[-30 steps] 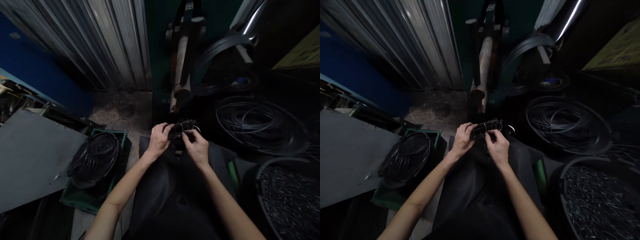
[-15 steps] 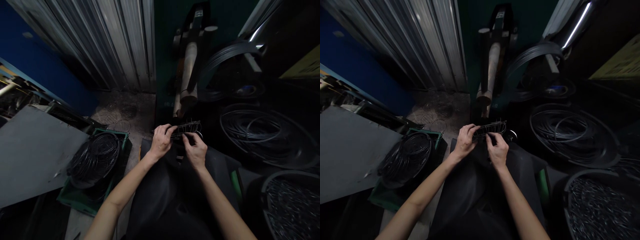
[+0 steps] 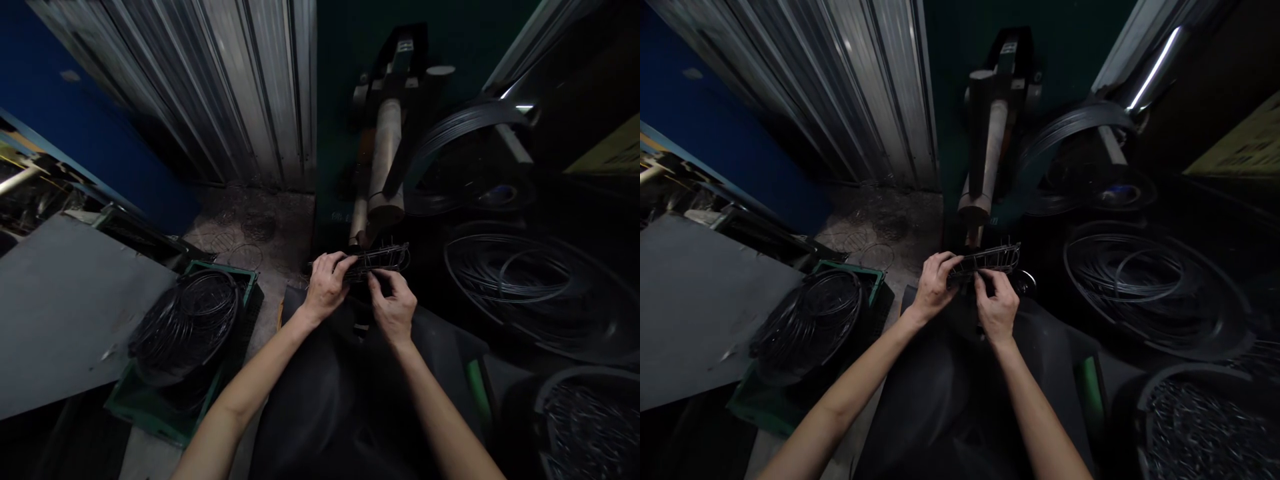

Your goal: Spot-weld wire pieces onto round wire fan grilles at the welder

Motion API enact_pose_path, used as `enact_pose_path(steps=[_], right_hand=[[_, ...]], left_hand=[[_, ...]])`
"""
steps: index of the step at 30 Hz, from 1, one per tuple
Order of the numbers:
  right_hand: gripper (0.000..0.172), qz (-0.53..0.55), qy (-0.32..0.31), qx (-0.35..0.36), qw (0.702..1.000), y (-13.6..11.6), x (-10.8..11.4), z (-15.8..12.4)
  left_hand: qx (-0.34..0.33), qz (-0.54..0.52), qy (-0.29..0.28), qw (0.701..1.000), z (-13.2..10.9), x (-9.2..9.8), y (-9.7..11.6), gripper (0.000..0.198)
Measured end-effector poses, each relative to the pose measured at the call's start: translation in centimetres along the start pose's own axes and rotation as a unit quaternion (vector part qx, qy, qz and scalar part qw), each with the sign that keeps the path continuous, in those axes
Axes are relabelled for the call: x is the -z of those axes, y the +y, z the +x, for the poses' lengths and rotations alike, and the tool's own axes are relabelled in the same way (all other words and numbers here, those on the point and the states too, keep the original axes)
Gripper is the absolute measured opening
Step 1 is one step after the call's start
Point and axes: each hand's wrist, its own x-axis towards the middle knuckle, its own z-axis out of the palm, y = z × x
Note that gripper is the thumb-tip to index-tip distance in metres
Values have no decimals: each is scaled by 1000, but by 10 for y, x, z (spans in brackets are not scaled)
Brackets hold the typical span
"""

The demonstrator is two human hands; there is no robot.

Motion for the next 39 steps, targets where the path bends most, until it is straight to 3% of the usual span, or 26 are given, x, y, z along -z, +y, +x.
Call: enact_pose_path(steps=[19,34,39], right_hand=[[16,-15,5,4,1000,8,-11,8],[15,-30,-11,65,997,11,-8,9],[20,-35,-12,26,999,8,-10,8]], left_hand=[[-12,17,8,1000,9,-7,-13,48],[-20,27,0,999,10,-7,-16,46],[-11,-4,0,1000,11,-8,-17,45]])
